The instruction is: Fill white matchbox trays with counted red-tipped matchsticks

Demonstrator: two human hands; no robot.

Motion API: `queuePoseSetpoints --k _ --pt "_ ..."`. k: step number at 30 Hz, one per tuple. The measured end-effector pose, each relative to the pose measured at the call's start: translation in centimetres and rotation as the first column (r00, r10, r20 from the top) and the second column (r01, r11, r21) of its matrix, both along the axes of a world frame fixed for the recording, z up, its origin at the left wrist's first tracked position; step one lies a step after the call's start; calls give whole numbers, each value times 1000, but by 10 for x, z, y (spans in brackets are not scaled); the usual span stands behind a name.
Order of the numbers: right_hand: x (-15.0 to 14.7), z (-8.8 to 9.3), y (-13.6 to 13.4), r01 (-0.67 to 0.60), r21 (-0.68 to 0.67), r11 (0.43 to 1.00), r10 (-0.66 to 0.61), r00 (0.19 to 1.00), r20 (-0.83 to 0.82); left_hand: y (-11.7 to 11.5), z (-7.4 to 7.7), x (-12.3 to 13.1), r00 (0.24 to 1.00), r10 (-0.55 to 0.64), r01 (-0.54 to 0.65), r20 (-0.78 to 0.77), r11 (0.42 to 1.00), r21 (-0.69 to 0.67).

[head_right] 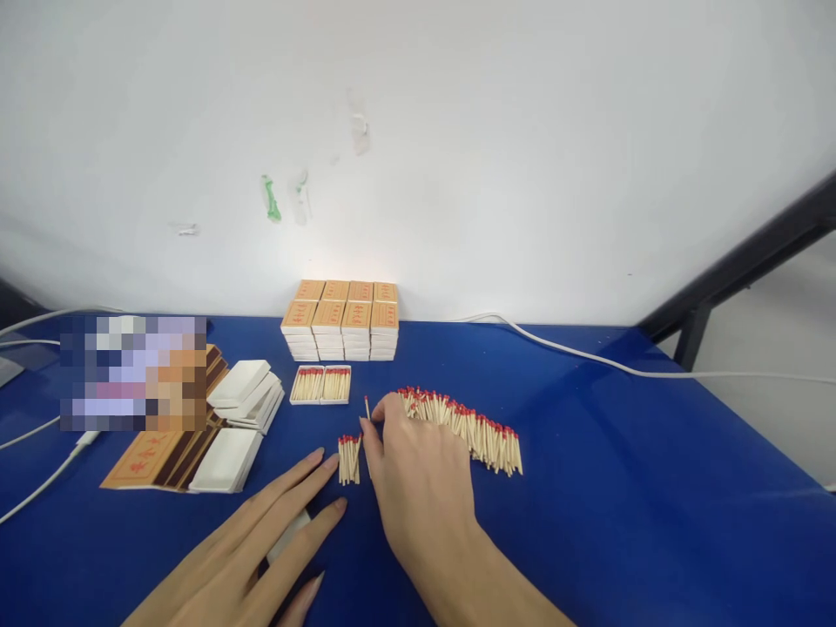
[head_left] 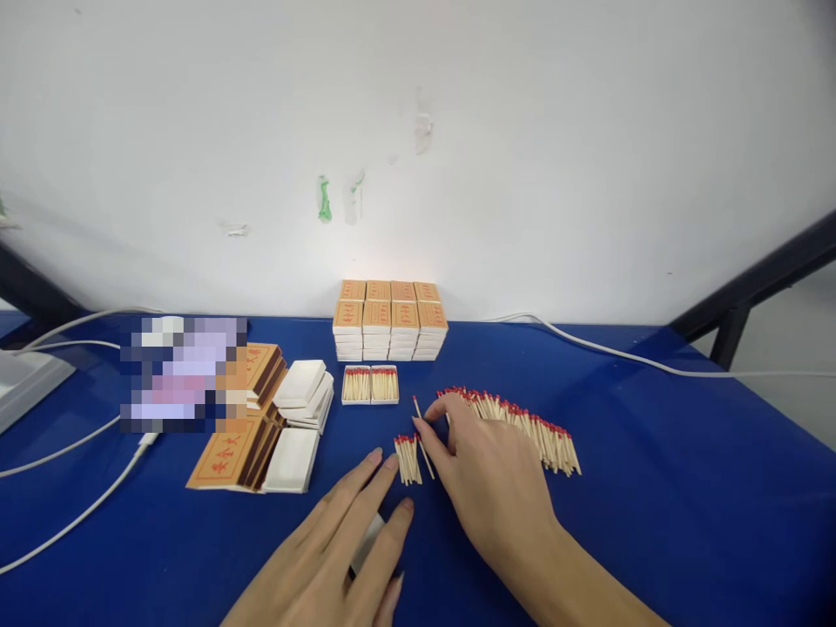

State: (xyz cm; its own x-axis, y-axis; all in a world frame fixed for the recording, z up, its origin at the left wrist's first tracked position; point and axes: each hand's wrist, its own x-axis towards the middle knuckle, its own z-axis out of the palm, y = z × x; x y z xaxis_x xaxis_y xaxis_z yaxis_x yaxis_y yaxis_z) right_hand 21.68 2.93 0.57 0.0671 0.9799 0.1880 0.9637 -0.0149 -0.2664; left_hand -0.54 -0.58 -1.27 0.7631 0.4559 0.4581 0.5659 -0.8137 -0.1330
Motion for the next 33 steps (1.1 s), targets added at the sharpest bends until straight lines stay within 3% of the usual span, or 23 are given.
queuePoseSetpoints --k 8,18,33 --pt "15 12 -7 50 -54 997 -51 999 -13 0 4 3 998 -22 22 61 1000 -3" --pt "24 30 -16 9 -299 954 -50 991 -128 1 5 6 996 -10 11 91 1000 -8" --pt "12 24 -18 -47 -290 956 -25 970 -241 0 3 6 993 -40 43 109 999 -24"
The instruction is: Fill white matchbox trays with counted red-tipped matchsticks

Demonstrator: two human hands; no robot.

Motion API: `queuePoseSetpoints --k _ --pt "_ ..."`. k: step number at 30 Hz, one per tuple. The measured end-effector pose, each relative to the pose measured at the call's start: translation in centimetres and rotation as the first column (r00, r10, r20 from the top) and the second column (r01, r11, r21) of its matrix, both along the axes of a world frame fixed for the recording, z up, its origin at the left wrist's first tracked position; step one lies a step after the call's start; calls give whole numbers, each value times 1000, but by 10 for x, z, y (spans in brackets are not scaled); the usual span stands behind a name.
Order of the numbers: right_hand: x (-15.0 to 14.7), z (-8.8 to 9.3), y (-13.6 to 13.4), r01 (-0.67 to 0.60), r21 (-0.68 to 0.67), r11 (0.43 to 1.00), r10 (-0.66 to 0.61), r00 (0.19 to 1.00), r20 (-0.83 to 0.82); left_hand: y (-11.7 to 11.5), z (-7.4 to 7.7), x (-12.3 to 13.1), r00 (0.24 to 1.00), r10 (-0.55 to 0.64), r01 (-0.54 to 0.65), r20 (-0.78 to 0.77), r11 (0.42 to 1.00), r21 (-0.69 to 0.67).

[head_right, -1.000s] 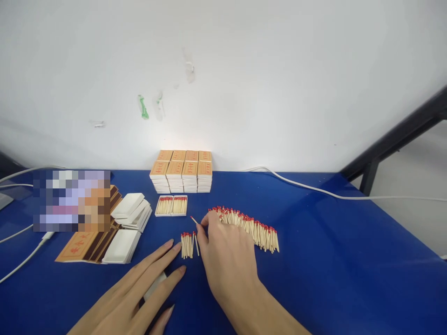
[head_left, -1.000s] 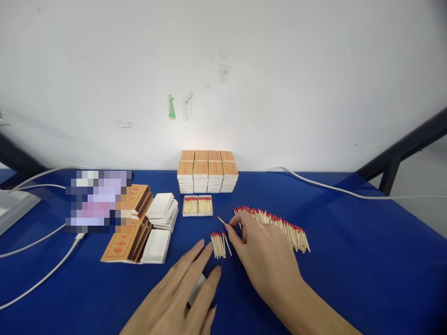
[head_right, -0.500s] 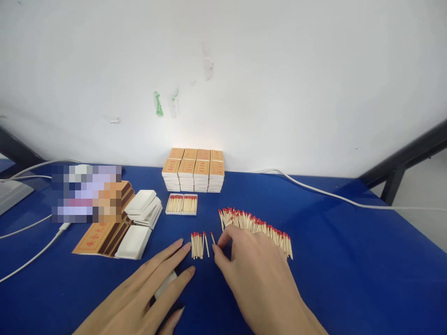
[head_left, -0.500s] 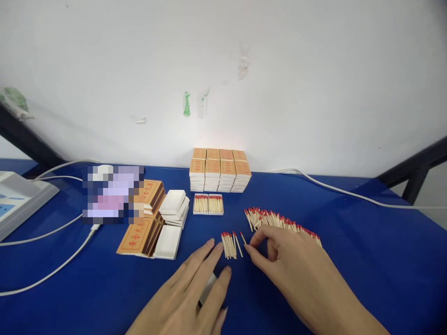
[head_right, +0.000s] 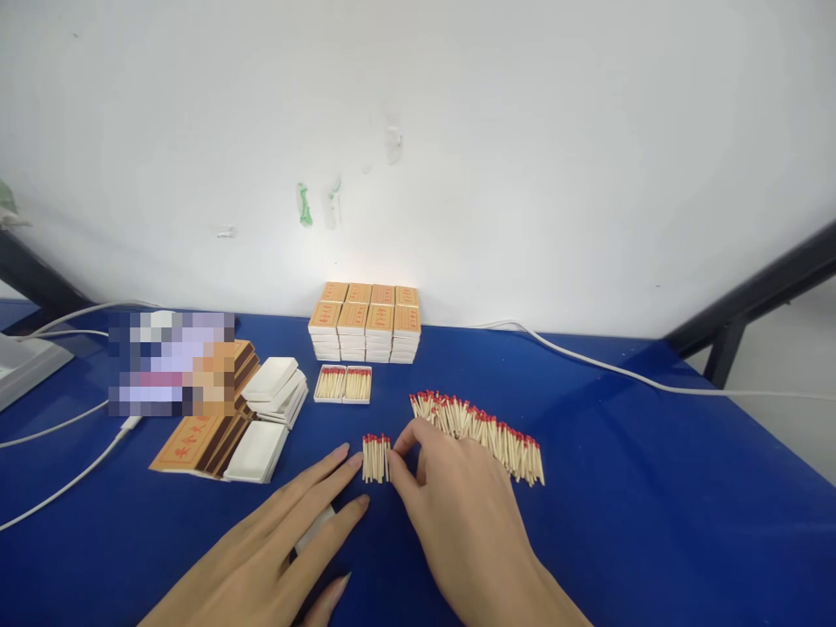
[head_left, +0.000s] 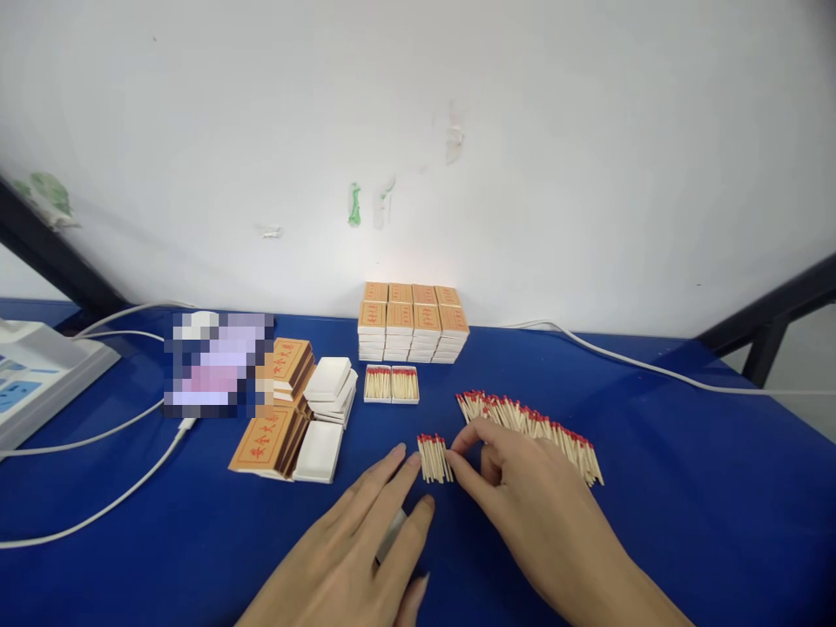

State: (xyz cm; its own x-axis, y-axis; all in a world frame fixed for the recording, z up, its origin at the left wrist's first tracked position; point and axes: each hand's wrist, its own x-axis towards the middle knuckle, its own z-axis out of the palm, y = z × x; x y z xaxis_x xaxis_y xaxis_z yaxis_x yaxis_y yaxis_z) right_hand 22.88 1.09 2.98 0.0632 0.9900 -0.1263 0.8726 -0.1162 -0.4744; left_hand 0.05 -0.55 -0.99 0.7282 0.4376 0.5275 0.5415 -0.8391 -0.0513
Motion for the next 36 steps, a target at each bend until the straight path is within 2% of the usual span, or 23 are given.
queuePoseSetpoints --k 4,7,11,14,19,27,36 --pt "2 -1 1 -8 35 999 9 1000 -25 -1 -1 1 1000 6 -6 5 1000 11" --pt "7 -7 3 8 181 983 -12 1000 19 -1 -2 1 1000 13 -13 12 1000 15" --pt "12 -22 7 3 424 906 -83 982 170 -2 -4 1 1000 20 -20 10 1000 7" --pt "13 -30 9 -45 500 865 -114 953 282 -1 -4 0 1000 27 -27 1 1000 8" --pt "10 -32 9 -65 486 871 -130 925 357 0 -3 0 1000 25 -24 -17 1000 20" --pt "10 -27 9 -25 390 920 -88 960 267 0 -2 0 1000 24 -24 -6 1000 18" --pt "9 -5 1 -26 198 980 0 991 134 -1 -2 -2 1000 19 -19 -9 1000 8"
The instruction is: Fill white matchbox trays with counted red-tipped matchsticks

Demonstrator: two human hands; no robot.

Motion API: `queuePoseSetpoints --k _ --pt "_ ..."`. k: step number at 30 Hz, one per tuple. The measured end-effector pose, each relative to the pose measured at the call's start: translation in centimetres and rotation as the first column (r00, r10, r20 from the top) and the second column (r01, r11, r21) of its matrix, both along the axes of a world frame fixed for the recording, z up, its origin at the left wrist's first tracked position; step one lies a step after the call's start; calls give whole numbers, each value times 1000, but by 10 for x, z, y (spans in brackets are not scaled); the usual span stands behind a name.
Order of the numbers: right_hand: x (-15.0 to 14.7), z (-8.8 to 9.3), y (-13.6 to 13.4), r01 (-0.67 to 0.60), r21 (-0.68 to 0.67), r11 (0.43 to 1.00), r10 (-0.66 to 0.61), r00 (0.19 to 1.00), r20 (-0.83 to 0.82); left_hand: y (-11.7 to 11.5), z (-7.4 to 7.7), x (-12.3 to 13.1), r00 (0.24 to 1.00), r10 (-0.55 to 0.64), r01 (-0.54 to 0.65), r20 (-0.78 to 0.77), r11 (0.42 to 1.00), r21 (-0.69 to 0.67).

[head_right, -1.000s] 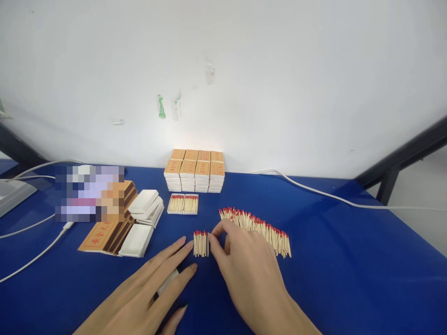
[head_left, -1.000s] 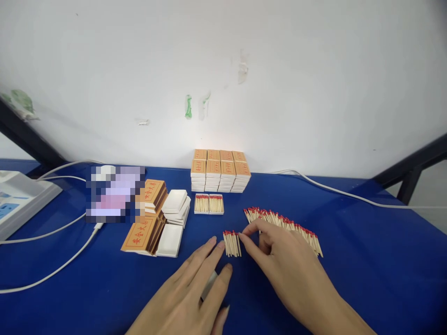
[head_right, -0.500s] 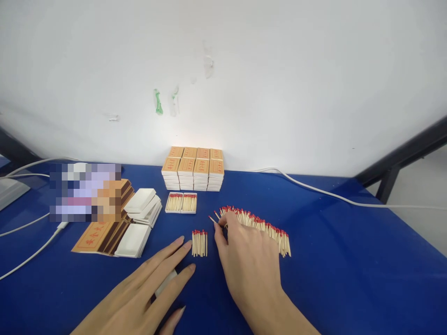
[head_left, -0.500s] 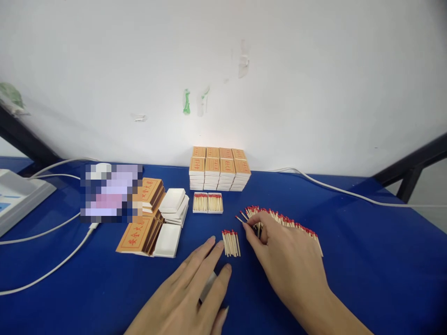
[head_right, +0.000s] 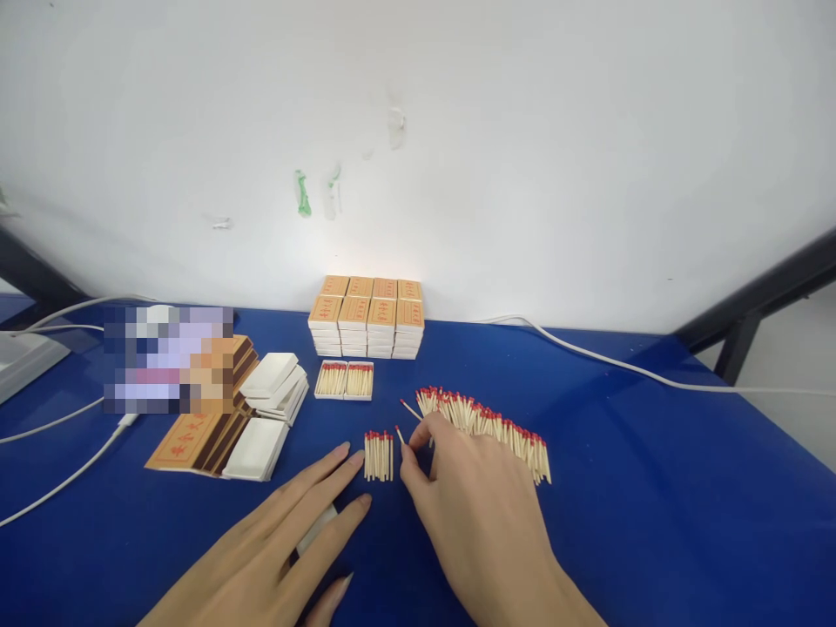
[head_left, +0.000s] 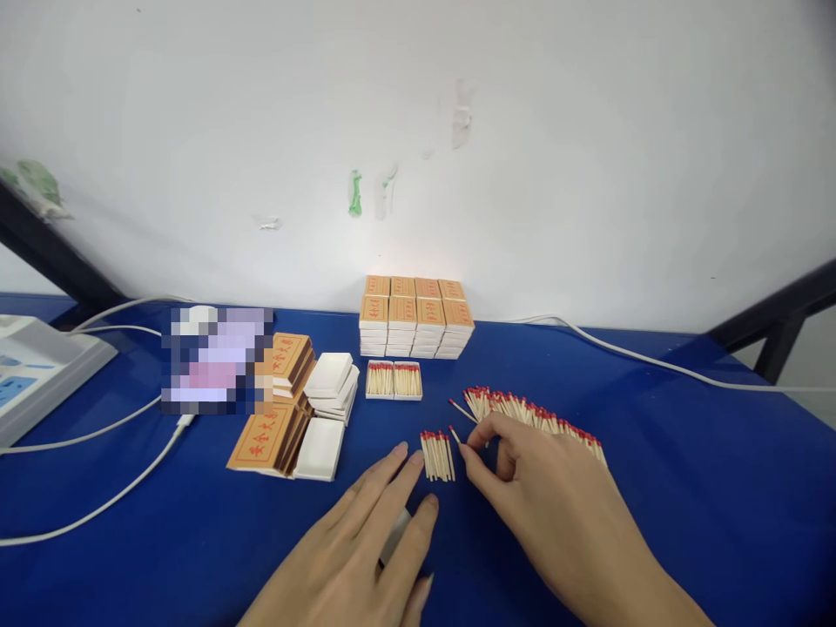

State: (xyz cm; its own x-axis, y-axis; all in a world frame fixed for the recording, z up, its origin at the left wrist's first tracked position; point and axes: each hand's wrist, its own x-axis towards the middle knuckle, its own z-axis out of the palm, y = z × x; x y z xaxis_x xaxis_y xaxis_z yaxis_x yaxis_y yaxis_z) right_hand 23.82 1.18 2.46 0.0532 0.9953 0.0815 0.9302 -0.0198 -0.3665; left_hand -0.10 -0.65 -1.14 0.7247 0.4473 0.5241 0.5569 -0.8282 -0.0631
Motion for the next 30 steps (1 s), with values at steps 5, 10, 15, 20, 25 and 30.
queuePoseSetpoints --k 5,10,15,20,25,30 --pt "0 2 -3 -1 -60 998 -1 999 -33 1 1 2 1000 7 -7 -6 1000 -10" --pt "-3 3 -5 -1 -124 992 -12 995 -103 0 2 0 1000 5 -5 -21 1000 -15" --pt "-4 5 -5 -33 -124 992 10 984 -180 -1 2 1 1000 0 0 -28 1000 -9" --pt "-2 8 -5 -57 -166 984 18 974 -227 0 1 1 1000 0 0 -25 1000 -18" --pt "5 -3 1 -9 36 999 13 993 -115 -1 1 0 1000 3 -4 -26 1000 -22" --pt "6 -21 9 -5 207 978 -15 995 94 1 -2 -1 1000 9 -9 -22 1000 -2"
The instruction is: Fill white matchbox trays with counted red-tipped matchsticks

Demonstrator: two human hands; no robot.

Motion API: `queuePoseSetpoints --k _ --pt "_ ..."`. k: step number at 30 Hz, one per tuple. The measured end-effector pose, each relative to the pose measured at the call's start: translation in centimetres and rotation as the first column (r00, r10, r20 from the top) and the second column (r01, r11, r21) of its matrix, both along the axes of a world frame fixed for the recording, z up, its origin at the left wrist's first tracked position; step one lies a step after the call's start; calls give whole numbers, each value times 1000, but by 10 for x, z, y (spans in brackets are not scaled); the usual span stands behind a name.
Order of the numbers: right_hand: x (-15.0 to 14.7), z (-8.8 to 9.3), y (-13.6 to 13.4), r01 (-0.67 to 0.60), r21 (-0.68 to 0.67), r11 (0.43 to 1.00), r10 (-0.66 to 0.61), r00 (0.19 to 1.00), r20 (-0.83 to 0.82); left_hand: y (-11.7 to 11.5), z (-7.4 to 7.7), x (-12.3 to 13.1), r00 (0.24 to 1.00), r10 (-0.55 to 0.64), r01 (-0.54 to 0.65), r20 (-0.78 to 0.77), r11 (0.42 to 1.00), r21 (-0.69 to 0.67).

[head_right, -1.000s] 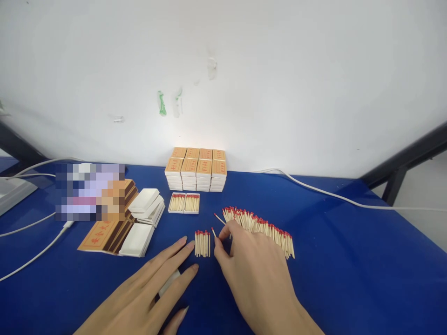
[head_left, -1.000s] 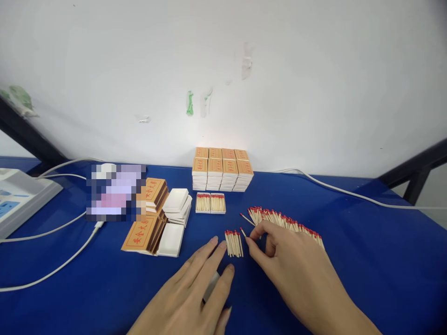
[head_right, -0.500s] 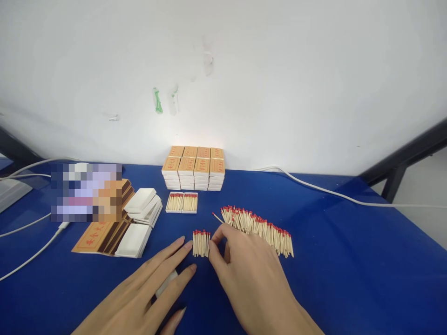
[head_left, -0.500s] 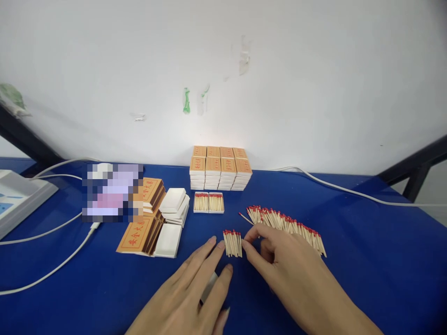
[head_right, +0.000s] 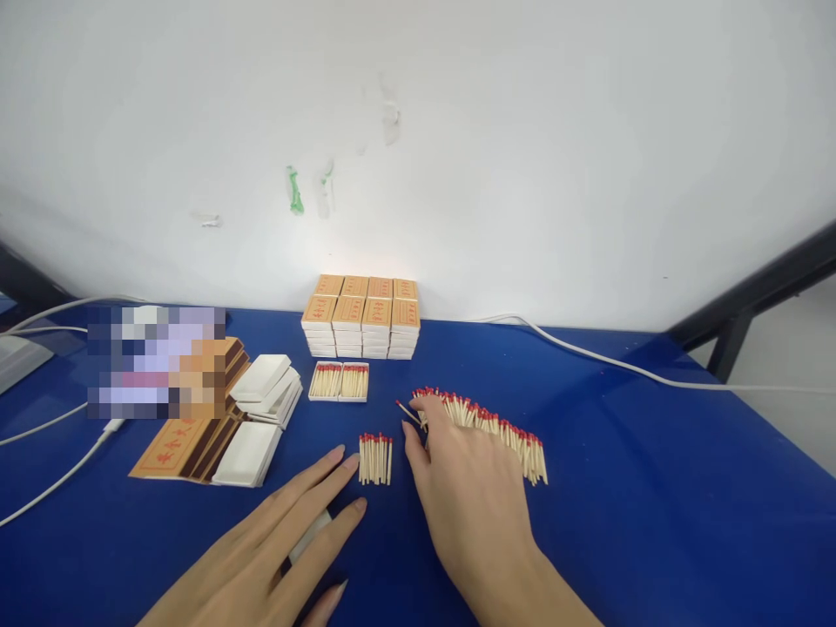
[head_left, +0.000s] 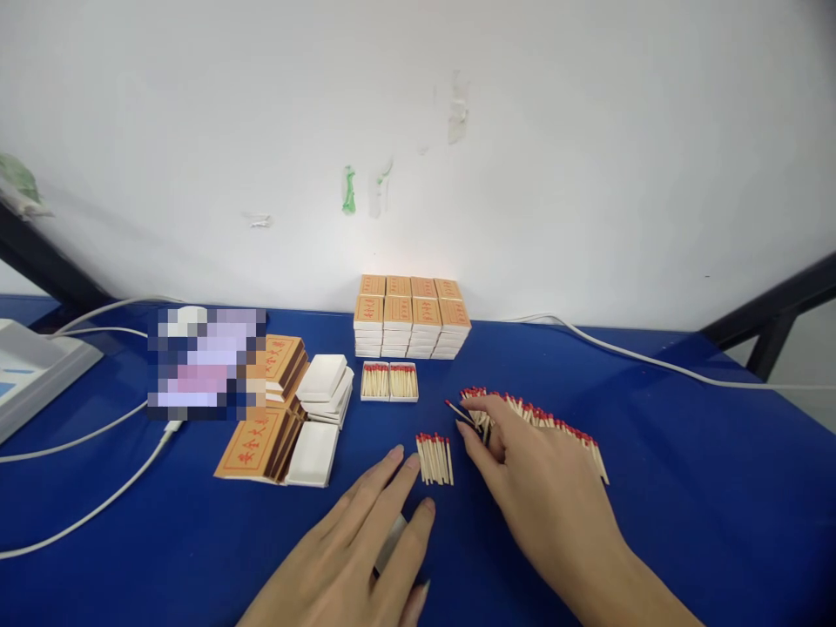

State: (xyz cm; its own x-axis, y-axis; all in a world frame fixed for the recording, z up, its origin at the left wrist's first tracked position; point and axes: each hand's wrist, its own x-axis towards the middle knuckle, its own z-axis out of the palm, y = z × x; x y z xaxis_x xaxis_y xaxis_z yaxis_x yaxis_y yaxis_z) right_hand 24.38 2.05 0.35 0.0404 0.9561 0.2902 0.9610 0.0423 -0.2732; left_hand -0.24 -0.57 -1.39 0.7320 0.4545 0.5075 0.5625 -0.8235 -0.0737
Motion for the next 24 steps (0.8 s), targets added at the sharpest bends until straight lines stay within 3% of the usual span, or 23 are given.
queuePoseSetpoints --k 8,14,20,24 --pt "-8 7 -6 30 -59 998 -29 999 19 -1 4 1 1000 -4 4 -8 1000 3" --pt "-7 17 -13 -43 -240 970 9 990 -142 -2 2 2 1000 2 -2 -7 1000 -11" --pt "-10 24 -15 -60 -400 915 -37 972 -232 -2 3 1 1000 5 -5 -5 1000 -14" --pt "-7 24 -13 -61 -324 944 -29 964 -265 0 4 0 1000 -6 6 -10 1000 -14"
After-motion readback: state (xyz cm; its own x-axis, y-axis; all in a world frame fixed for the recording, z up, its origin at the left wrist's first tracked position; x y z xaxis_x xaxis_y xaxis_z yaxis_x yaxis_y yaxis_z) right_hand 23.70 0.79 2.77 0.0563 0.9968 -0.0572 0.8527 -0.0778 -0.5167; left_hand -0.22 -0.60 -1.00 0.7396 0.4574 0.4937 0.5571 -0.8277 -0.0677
